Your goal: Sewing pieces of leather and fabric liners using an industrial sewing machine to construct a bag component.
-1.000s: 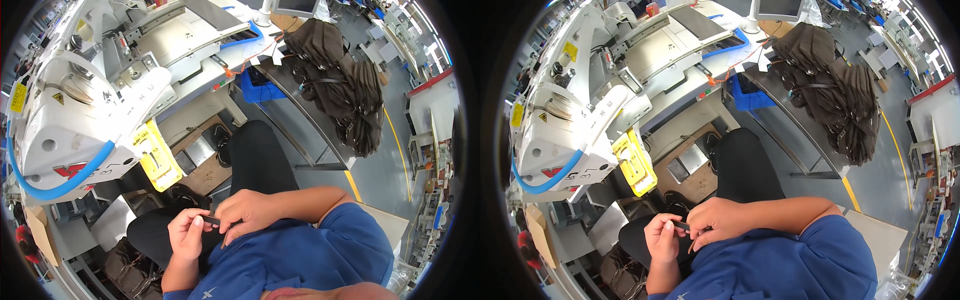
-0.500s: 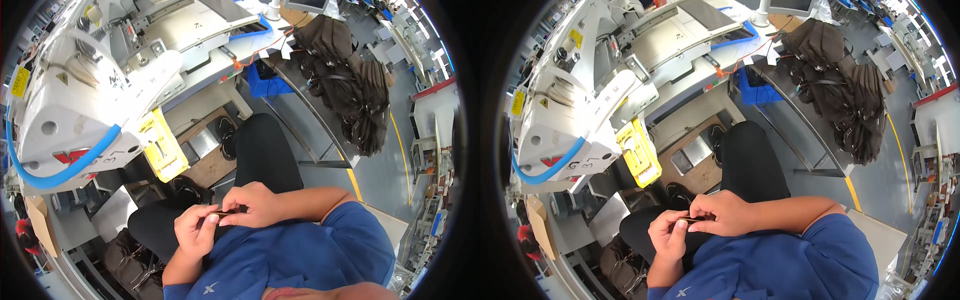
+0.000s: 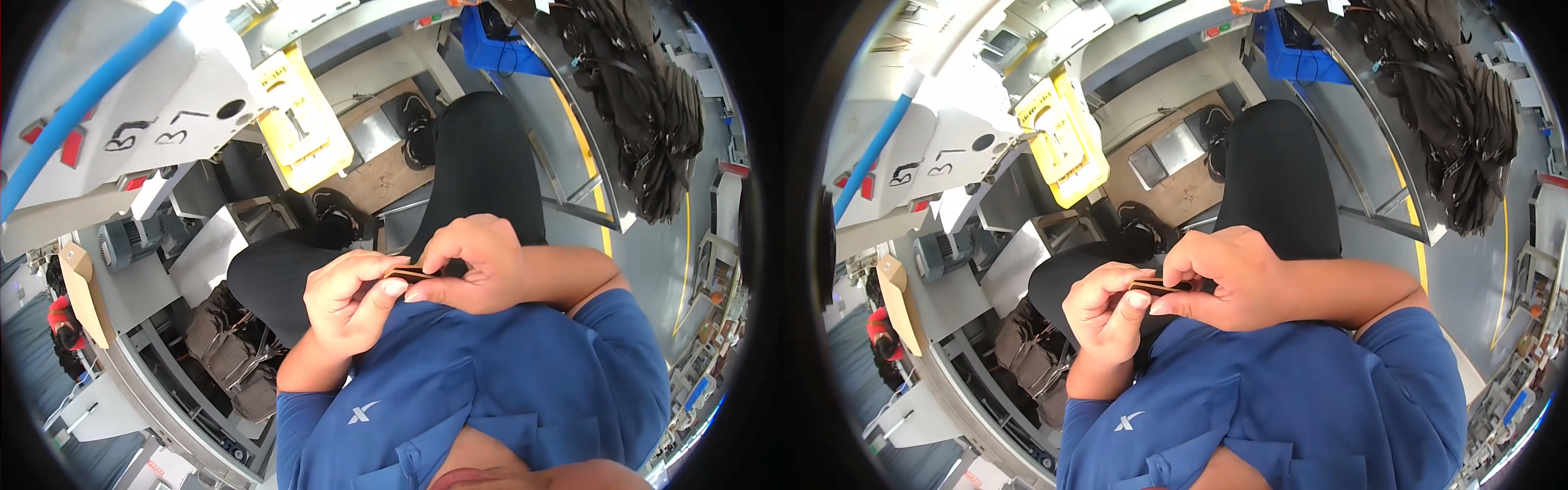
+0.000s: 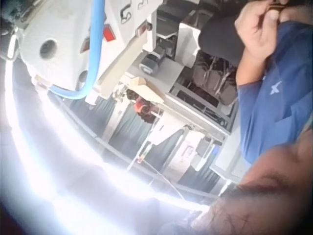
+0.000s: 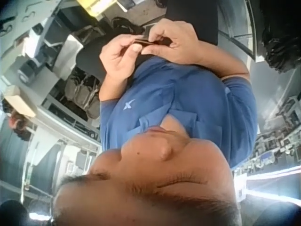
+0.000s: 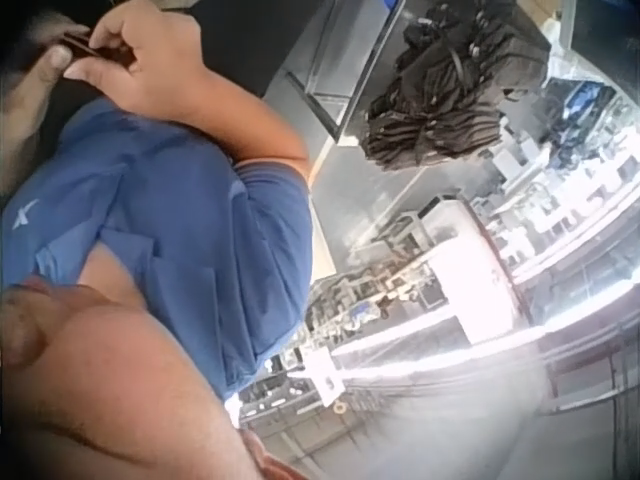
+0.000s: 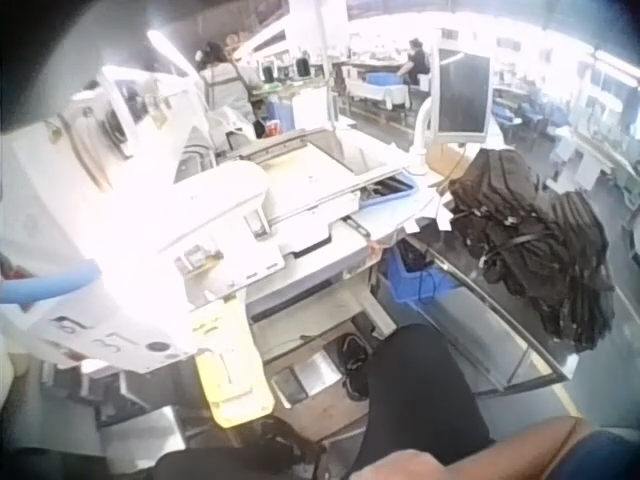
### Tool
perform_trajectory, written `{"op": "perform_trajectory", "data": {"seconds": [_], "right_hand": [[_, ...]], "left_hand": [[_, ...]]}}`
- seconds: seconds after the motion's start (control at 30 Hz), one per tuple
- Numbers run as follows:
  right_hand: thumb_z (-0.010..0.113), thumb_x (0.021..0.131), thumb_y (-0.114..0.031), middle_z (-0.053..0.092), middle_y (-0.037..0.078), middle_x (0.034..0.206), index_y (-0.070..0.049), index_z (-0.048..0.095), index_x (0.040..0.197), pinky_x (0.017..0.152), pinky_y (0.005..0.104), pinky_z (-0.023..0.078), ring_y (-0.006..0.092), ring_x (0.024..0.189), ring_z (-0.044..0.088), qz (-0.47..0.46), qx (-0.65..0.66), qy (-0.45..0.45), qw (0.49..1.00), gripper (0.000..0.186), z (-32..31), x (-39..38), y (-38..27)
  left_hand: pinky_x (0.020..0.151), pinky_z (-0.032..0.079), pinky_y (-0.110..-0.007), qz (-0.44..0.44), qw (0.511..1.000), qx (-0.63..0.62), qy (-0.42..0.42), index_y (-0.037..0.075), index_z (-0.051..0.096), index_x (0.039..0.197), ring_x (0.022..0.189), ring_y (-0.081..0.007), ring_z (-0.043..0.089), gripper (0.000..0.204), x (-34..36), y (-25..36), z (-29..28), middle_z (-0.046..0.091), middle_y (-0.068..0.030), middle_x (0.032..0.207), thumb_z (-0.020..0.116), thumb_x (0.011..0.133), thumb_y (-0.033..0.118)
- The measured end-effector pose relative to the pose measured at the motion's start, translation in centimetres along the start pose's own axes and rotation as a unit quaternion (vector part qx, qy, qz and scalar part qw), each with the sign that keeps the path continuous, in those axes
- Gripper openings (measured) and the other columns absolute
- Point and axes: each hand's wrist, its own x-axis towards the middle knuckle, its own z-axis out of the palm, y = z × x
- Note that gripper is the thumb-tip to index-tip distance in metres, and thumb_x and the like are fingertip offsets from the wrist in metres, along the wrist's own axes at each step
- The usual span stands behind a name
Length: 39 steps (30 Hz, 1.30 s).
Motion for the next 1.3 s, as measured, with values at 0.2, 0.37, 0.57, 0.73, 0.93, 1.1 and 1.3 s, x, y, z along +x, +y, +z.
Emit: {"op": "perform_trajectory", "data": {"seconds": [0.2, 0.37, 0.57, 0.73, 0.93, 1.1, 1.3], "right_hand": [[0.091, 0.075, -0.02, 0.068, 0.008, 0.071, -0.005, 0.06, 0.085, 0.048, 0.0259, 0.048, 0.0169, 0.055, 0.065, -0.009, 0.019, 0.006, 1.0, 0.037, 0.4, -0.2, 0.0], [0.092, 0.074, -0.019, 0.067, 0.008, 0.071, -0.004, 0.062, 0.082, 0.049, 0.0257, 0.049, 0.0176, 0.055, 0.065, -0.028, 0.016, 0.004, 0.999, 0.034, 0.3, 0.2, -0.2], [0.093, 0.072, -0.019, 0.068, 0.007, 0.072, -0.004, 0.066, 0.083, 0.05, 0.026, 0.05, 0.0175, 0.056, 0.066, -0.027, 0.002, 0.008, 1.0, 0.033, 0.0, 0.3, -0.4], [0.09, 0.075, -0.021, 0.067, 0.007, 0.074, -0.003, 0.066, 0.084, 0.051, 0.0269, 0.05, 0.0186, 0.057, 0.066, -0.021, 0.018, 0.004, 1.0, 0.031, 0.0, 0.6, -0.4], [0.076, 0.086, -0.031, 0.051, 0.006, 0.064, -0.007, 0.056, 0.077, 0.046, 0.0374, 0.043, 0.0263, 0.052, 0.054, -0.05, -0.048, -0.133, 0.989, 0.032, -1.0, 0.4, 0.2], [0.074, 0.087, -0.03, 0.05, 0.006, 0.063, -0.008, 0.054, 0.073, 0.046, 0.0391, 0.042, 0.0273, 0.052, 0.053, -0.078, -0.039, -0.131, 0.988, 0.033, -0.8, 0.4, 0.1], [0.074, 0.086, -0.027, 0.049, 0.005, 0.06, -0.01, 0.053, 0.068, 0.045, 0.0375, 0.04, 0.0258, 0.049, 0.051, -0.121, -0.051, -0.093, 0.987, 0.032, -0.5, 0.3, -0.3]], "left_hand": [[0.064, 0.054, -0.027, 0.02, 1.0, 0.022, 0.002, -0.004, 0.073, 0.099, 0.071, -0.0189, 0.07, 0.017, -0.1, 0.3, -0.2, 0.073, -0.0122, 0.082, 0.076, 0.087, 0.007], [0.063, 0.054, -0.027, 0.018, 1.0, 0.013, 0.016, -0.003, 0.073, 0.097, 0.07, -0.0192, 0.07, 0.015, -0.2, 0.2, 0.1, 0.073, -0.0128, 0.083, 0.076, 0.087, 0.007], [0.063, 0.054, -0.027, 0.033, 0.999, 0.018, 0.02, -0.003, 0.072, 0.094, 0.07, -0.0203, 0.07, 0.013, 0.0, 0.3, 0.4, 0.074, -0.0139, 0.083, 0.077, 0.087, 0.007], [0.064, 0.055, -0.029, 0.043, 0.998, 0.028, 0.027, -0.003, 0.071, 0.092, 0.07, -0.0216, 0.07, 0.015, 0.1, 0.8, 0.4, 0.072, -0.0144, 0.079, 0.077, 0.088, 0.01], [0.064, 0.056, -0.03, 0.052, 0.996, -0.002, 0.069, -0.004, 0.07, 0.091, 0.068, -0.0222, 0.07, 0.016, -0.3, 0.8, 0.5, 0.071, -0.0142, 0.077, 0.076, 0.089, 0.01], [0.063, 0.055, -0.03, 0.045, 0.997, -0.025, 0.049, -0.005, 0.069, 0.09, 0.067, -0.0227, 0.069, 0.017, -0.3, 0.9, 0.4, 0.07, -0.0142, 0.076, 0.076, 0.09, 0.011], [0.059, 0.054, -0.03, 0.034, 0.996, -0.079, 0.027, -0.005, 0.068, 0.089, 0.062, -0.0225, 0.067, 0.021, -0.4, 1.1, 0.5, 0.068, -0.0141, 0.072, 0.074, 0.092, 0.015]]}}
